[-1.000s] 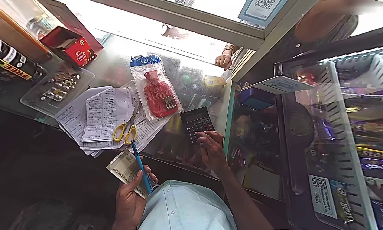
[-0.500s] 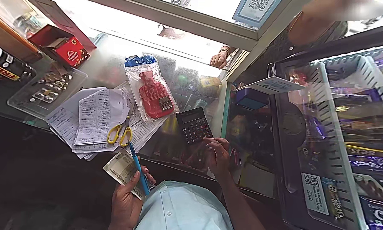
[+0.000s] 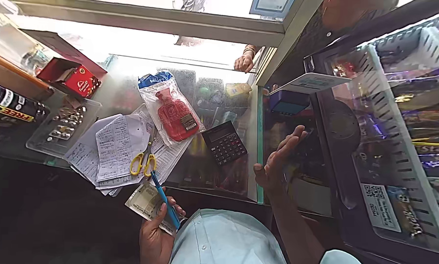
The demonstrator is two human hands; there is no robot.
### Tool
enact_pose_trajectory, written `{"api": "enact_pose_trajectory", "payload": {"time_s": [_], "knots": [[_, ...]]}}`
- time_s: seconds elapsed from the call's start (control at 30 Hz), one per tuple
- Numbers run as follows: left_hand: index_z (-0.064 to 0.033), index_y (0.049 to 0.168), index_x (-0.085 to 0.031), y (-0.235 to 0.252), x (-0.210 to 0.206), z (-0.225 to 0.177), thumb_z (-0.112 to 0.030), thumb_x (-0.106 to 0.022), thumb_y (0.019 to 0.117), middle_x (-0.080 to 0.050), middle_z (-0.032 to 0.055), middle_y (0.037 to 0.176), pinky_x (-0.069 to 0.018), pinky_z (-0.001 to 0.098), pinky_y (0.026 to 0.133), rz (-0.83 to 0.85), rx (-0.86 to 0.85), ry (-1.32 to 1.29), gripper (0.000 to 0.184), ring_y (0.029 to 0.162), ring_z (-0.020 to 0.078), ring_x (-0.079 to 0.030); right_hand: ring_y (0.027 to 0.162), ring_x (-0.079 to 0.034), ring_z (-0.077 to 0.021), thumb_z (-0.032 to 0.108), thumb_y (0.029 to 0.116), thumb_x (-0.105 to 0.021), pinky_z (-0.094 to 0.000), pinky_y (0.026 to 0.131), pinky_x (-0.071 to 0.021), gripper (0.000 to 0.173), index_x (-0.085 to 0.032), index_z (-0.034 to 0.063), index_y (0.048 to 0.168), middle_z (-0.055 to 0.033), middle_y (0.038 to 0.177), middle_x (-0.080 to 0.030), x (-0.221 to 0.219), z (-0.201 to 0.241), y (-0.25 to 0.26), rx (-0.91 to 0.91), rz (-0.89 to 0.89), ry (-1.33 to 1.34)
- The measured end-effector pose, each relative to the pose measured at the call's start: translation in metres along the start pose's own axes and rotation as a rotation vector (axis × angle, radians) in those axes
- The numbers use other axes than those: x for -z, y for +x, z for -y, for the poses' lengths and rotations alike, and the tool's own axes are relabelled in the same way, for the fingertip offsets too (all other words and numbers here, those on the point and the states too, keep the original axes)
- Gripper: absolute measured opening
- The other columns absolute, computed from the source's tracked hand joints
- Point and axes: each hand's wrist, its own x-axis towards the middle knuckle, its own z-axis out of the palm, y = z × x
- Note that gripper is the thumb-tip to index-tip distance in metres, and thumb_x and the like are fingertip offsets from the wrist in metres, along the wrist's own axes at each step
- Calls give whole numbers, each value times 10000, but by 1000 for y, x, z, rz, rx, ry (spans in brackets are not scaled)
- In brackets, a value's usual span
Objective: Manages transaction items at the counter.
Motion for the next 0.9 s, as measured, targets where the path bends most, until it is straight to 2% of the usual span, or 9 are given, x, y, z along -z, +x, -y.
{"api": "enact_pose_trajectory", "payload": {"time_s": [0.1,0.2,0.27,0.33,0.37,0.5,0.6,0.67,0.9], "knots": [[-110,1386,-532,7,0,0,-133,-596,1015,-739,142,1018,-644,470,777,44,16,-1,377,840,287,-759,1579,131,-344,763,960,-355,-622,1262,-9,924,39,307,1660,-122,1721,136,-6,-12,20,6,-53,-17],[-104,1392,-527,4,-1,-2,-133,-595,1016,-741,145,1029,-645,461,776,46,5,15,383,841,288,-760,1594,49,-293,743,963,-389,-574,1276,-56,852,-52,374,1652,-55,1738,17,-10,-3,17,10,-42,78],[-85,1379,-532,1,-5,-1,-108,-571,1024,-746,167,1044,-649,456,758,19,9,56,357,824,300,-765,1572,-188,-256,619,998,-489,-526,1266,-206,691,-289,351,1603,-22,1696,-247,-17,11,1,6,-21,206],[-62,1330,-552,4,-15,3,-70,-570,1017,-749,212,1081,-653,448,735,1,6,117,314,808,325,-771,1343,-549,-211,429,1041,-550,-432,1114,-458,389,-589,215,1364,-49,1398,-625,-32,29,-13,28,26,352],[-56,1343,-544,7,-20,6,-52,-571,1011,-745,224,1101,-653,443,730,11,8,149,333,813,330,-772,1197,-642,-165,378,1059,-541,-368,1021,-535,313,-644,191,1287,-27,1241,-705,-40,40,-22,34,95,398],[8,1339,-559,19,-43,18,21,-617,945,-747,221,1059,-650,412,692,-18,-16,283,398,785,290,-764,968,-703,-122,230,1073,-450,-260,876,-548,317,-648,162,1311,-18,1098,-752,-59,81,-41,207,311,431],[4,1186,-589,18,-60,28,131,-622,875,-760,74,959,-636,303,773,-146,-75,418,338,831,132,-743,940,-709,-163,163,1025,-478,-291,848,-553,348,-663,146,1320,-55,1084,-753,-59,89,-35,281,344,416],[-7,1151,-601,17,-64,38,158,-625,862,-766,39,943,-635,292,784,-127,-64,441,334,833,108,-743,941,-718,-157,145,989,-537,-286,856,-556,310,-722,120,1237,-55,1070,-769,-52,77,-32,306,338,386],[41,1140,-623,16,-60,39,137,-620,877,-762,158,902,-654,377,662,-17,6,418,280,703,228,-752,997,-729,-136,164,998,-520,-283,871,-559,314,-735,141,1226,-36,1140,-770,-45,66,-30,277,392,307]]}}
